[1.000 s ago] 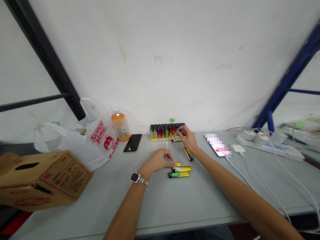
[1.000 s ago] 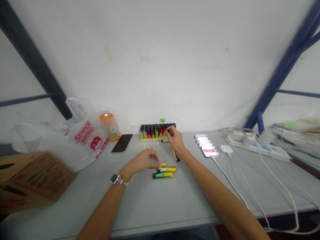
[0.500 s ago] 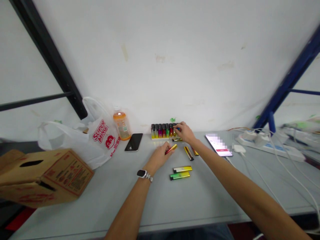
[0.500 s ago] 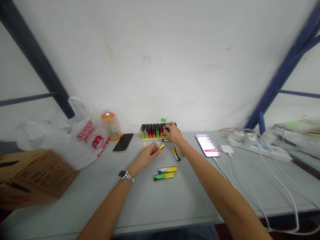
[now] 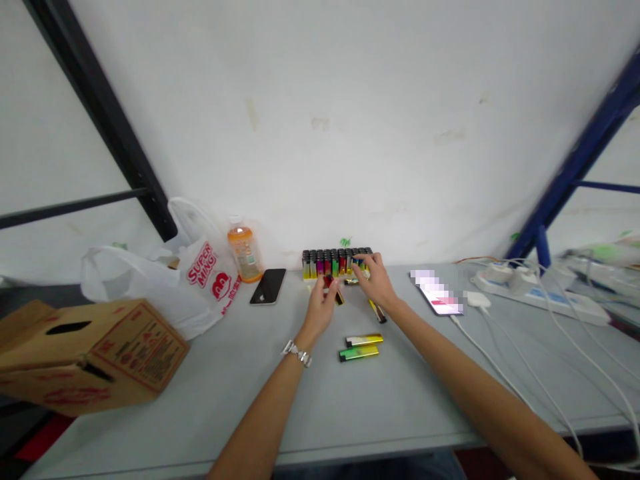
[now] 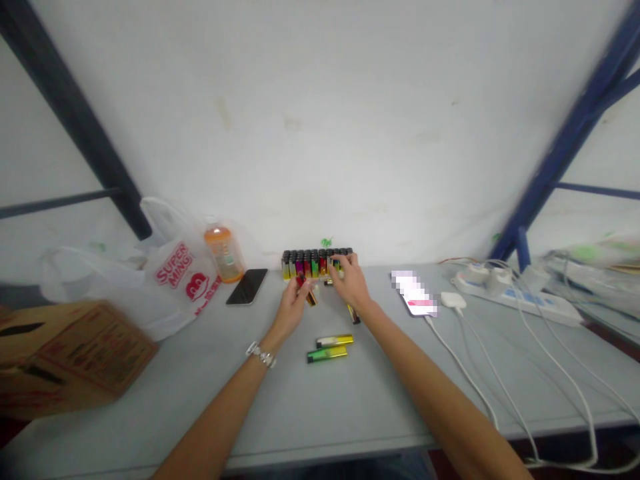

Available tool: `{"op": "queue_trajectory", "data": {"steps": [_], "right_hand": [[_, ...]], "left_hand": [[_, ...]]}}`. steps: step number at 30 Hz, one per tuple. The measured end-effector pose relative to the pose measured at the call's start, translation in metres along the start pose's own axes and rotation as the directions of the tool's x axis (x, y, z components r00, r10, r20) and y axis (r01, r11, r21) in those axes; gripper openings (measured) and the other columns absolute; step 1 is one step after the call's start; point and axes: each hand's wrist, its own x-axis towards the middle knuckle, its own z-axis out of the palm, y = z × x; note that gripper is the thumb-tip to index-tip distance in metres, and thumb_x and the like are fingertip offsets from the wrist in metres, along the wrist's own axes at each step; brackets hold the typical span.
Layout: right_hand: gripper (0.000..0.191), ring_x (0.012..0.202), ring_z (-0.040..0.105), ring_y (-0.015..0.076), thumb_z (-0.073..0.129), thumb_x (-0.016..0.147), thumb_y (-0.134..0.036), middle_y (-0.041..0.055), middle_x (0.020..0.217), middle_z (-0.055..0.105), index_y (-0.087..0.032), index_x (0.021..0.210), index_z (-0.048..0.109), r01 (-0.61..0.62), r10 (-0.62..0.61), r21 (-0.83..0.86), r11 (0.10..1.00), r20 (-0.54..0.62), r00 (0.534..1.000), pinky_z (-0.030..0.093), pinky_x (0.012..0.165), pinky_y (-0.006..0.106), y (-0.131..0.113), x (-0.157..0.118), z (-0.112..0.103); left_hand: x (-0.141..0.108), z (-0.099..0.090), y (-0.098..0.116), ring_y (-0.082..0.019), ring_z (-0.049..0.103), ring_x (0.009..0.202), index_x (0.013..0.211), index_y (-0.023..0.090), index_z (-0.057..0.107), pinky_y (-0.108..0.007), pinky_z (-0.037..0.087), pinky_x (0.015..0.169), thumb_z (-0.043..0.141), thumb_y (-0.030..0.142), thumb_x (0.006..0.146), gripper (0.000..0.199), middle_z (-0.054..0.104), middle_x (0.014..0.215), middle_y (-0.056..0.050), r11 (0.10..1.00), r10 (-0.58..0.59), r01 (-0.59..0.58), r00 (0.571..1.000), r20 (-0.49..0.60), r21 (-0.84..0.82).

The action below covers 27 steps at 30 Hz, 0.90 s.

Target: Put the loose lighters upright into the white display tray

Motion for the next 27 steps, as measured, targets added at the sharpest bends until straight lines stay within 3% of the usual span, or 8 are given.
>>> {"op": "queue_trajectory", "data": {"steps": [3,6,8,12,17,20,27], "right_hand": [[0.03,0.08,0.055,0.0188,0.049,0.095,-0.039,0.0077,0.096,0.055,-0.018,0.107,0.067,-0.052,0.061,0.115,0.992,-0.071,0.996,0.048,0.078,0.033,-0.014,-0.014,-0.006],[0.03,0.07,0.051,0.0163,0.048,0.095,-0.042,0.0045,0.087,0.056,-0.019,0.097,0.067,-0.104,0.122,0.196,0.975,-0.079,0.989,0.044,0.067,0.029,-0.023,-0.027,-0.012],[0.03,0.069,0.051,0.0161,0.049,0.095,-0.044,0.0031,0.082,0.057,-0.019,0.089,0.065,-0.117,0.135,0.239,0.964,-0.059,0.989,0.042,0.065,0.029,-0.025,-0.034,-0.015],[0.033,0.069,0.051,0.0164,0.048,0.095,-0.045,0.0018,0.075,0.059,-0.02,0.08,0.062,-0.122,0.132,0.275,0.954,-0.018,0.991,0.04,0.066,0.028,-0.028,-0.039,-0.016],[0.035,0.068,0.051,0.0167,0.047,0.094,-0.045,0.0017,0.072,0.059,-0.02,0.077,0.063,-0.138,0.141,0.285,0.948,0.009,0.99,0.039,0.065,0.028,-0.031,-0.04,-0.015],[0.038,0.067,0.051,0.0168,0.046,0.095,-0.047,0.0014,0.07,0.059,-0.02,0.077,0.064,-0.158,0.157,0.289,0.944,0.025,0.987,0.038,0.064,0.028,-0.03,-0.041,-0.014],[0.044,0.066,0.053,0.0169,0.045,0.096,-0.053,0.0021,0.071,0.062,-0.019,0.076,0.065,-0.178,0.173,0.298,0.938,0.043,0.984,0.04,0.065,0.028,-0.026,-0.043,-0.011]], "left_hand": [[-0.005,0.008,0.003,-0.012,0.055,0.062,0.096,0.021,0.049,-0.023,0.045,0.06,0.057,0.065,0.084,0.046,0.058,0.07,0.003,0.987,-0.029,0.035,0.999,0.045,-0.155],[-0.01,0.013,0.004,-0.006,0.035,0.044,0.096,0.022,0.048,-0.018,0.028,0.044,0.061,0.064,0.081,0.046,0.04,0.058,0.01,0.964,-0.128,0.141,0.989,0.071,-0.226],[-0.013,0.015,0.005,-0.005,0.028,0.043,0.088,0.02,0.053,-0.019,0.021,0.042,0.061,0.064,0.08,0.046,0.034,0.054,0.01,0.967,-0.161,0.168,0.986,0.054,-0.19],[-0.014,0.015,0.007,-0.008,0.032,0.047,0.055,0.018,0.047,-0.023,0.025,0.047,0.056,0.061,0.083,0.052,0.035,0.048,0.005,0.996,-0.092,0.092,0.992,-0.082,-0.001],[-0.011,0.018,0.012,-0.01,0.033,0.049,0.049,0.02,0.04,-0.025,0.025,0.05,0.054,0.042,0.083,0.043,0.035,0.047,0.004,0.981,-0.069,0.103,0.977,-0.204,0.163],[-0.012,0.019,0.012,-0.01,0.031,0.05,0.051,0.02,0.038,-0.025,0.024,0.05,0.052,0.041,0.084,0.041,0.033,0.049,0.005,0.98,-0.069,0.102,0.979,-0.191,0.171],[-0.018,0.018,0.007,-0.009,0.029,0.05,0.054,0.02,0.038,-0.025,0.023,0.05,0.048,0.059,0.087,0.052,0.033,0.051,0.005,0.99,-0.038,0.048,0.996,-0.08,0.133]]}}
